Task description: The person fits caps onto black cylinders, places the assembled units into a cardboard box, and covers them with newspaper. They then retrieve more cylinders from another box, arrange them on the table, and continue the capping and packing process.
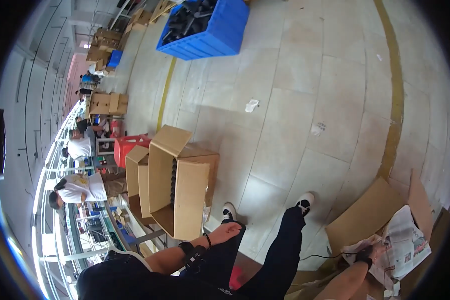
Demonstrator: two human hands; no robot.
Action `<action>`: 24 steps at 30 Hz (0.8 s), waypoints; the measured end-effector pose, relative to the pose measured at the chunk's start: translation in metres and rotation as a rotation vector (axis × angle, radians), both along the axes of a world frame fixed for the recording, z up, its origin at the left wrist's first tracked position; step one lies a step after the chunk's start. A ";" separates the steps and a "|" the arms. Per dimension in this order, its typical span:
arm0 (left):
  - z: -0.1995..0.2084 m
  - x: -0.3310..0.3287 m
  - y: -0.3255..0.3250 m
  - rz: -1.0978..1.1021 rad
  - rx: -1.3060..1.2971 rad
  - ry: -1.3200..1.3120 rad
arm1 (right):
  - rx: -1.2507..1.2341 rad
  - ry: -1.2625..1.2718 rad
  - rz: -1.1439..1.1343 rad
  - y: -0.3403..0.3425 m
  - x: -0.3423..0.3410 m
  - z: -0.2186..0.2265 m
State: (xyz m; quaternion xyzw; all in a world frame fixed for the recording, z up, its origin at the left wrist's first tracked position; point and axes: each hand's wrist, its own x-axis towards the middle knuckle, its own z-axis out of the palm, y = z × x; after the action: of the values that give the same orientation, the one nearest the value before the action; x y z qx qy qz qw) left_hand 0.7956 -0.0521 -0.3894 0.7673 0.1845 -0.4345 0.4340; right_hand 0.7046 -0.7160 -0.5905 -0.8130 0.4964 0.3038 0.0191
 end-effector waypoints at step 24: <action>0.043 -0.162 0.261 0.507 -0.062 -0.176 | 0.323 -0.019 0.752 0.361 0.120 0.137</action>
State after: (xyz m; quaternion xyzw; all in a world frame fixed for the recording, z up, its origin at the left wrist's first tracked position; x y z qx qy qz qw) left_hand 0.6335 0.2089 -0.3463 0.7179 0.3189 -0.2488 0.5666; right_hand 0.8248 -0.3554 -0.4539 -0.9272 0.1102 0.3559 0.0387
